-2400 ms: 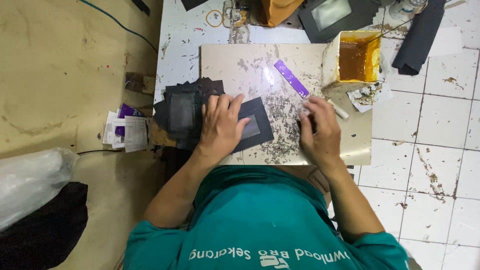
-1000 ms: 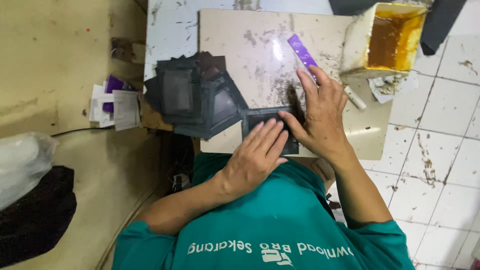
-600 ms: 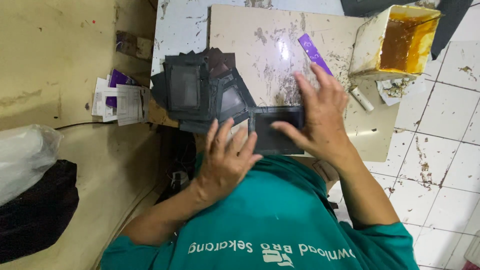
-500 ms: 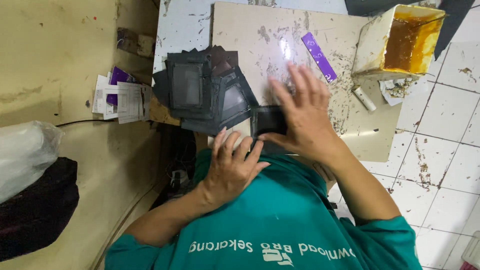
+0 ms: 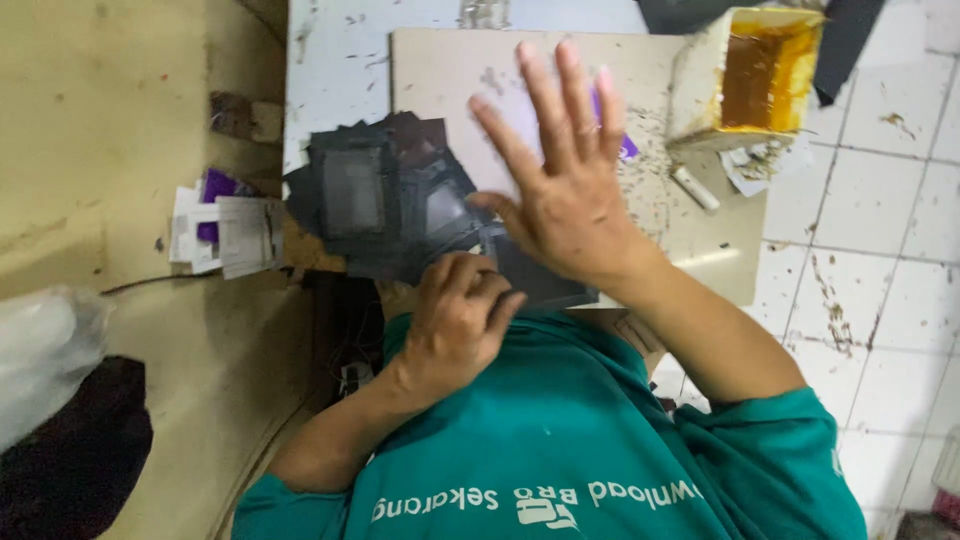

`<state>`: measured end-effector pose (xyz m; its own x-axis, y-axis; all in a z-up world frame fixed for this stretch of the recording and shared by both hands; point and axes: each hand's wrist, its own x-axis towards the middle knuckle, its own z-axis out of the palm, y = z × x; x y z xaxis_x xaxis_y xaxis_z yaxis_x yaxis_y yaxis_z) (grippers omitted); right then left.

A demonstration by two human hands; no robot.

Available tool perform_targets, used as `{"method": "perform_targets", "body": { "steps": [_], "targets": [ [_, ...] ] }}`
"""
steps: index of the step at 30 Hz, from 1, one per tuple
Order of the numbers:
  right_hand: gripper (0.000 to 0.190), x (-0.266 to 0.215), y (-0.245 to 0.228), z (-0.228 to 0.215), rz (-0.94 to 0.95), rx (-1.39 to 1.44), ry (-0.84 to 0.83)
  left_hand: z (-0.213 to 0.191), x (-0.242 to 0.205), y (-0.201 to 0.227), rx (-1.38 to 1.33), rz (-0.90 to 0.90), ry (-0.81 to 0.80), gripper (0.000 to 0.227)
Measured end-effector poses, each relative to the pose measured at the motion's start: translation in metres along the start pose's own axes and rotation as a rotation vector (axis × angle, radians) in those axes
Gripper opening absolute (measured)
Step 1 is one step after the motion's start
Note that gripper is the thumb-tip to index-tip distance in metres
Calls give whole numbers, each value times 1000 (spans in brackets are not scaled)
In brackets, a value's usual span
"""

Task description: The person repeatedly assembles small black pouches by placing a purple strip on a black base, pressing a clear windowed frame on top, and stacking the finished units. The person handles multiple frames and strips, aligning and pressing them together, then sets completed pouches aside.

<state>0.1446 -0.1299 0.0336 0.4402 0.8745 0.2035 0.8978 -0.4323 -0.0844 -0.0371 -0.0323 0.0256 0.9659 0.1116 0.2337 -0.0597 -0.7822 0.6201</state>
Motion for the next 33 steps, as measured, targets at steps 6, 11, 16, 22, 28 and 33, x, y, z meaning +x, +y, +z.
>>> {"method": "perform_targets", "body": {
  "steps": [6, 11, 16, 22, 28, 33],
  "targets": [
    [101, 0, 12, 42, 45, 464, -277, -20, 18, -11, -26, -24, 107, 26],
    [95, -23, 14, 4, 12, 529, -21, -33, 26, -14, -20, -45, 40, 17],
    [90, -48, 12, 70, -104, 136, 77, -14, 31, -30, 8, 44, -8, 23],
    [51, -48, 27, 1, 289, 1379, 252, 10, 47, -16, 265, -63, -278, 65],
    [65, -86, 56, 2, 265, 1213, 220, 14, 62, -28, 236, -55, -362, 71],
    [42, -88, 46, -16, 109, 810, 145, 8, 73, -24, 186, -99, -443, 71]
  ]
}}
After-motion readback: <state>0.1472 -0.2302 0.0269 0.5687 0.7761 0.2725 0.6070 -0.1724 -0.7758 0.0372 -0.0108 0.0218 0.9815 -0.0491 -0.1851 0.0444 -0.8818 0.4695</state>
